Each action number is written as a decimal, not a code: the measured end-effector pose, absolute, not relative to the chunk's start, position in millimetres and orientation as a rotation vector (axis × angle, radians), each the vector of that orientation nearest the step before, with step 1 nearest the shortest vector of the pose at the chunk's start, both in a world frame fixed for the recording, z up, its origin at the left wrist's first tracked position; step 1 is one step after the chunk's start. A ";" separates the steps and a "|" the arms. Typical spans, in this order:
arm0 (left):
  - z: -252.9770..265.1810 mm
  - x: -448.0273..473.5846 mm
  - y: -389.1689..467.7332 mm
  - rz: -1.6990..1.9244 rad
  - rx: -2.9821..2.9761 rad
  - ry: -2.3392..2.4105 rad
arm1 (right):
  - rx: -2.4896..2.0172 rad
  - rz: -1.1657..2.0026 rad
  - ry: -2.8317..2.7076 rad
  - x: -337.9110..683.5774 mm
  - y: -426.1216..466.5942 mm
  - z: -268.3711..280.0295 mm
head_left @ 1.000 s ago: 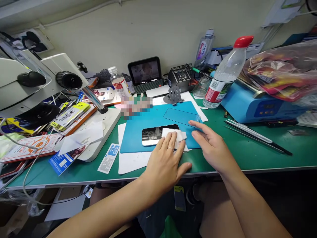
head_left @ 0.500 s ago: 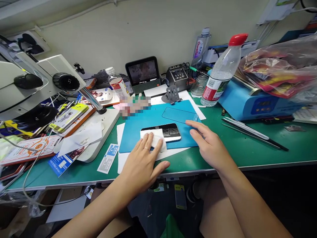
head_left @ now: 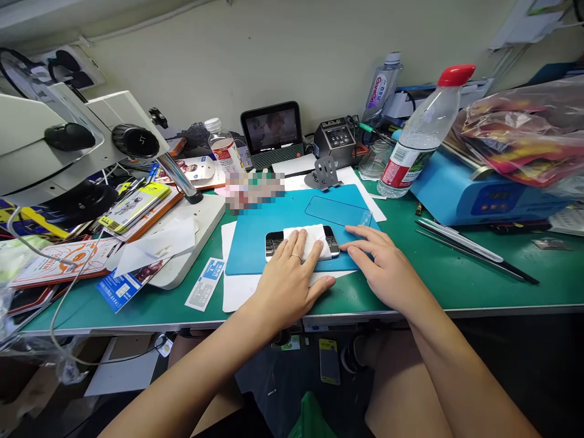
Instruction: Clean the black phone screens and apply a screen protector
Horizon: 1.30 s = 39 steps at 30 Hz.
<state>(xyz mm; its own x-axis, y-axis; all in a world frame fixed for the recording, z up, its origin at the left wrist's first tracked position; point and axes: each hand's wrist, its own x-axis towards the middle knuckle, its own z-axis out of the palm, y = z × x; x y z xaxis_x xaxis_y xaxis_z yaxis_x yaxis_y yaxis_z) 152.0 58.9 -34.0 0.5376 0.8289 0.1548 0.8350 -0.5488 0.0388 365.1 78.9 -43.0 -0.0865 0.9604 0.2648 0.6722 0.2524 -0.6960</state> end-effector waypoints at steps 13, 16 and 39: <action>-32.8 154.1 60.8 -0.231 -2.747 -1.500 | -1.450 0.555 -1.823 366.9 77.9 -42.1; -28.3 149.1 58.7 -0.203 -2.752 -1.520 | -1.448 0.558 -1.799 366.3 77.9 -42.3; -16.8 78.9 69.4 -0.105 -2.857 -1.546 | -1.497 0.589 -1.764 363.2 76.4 -41.7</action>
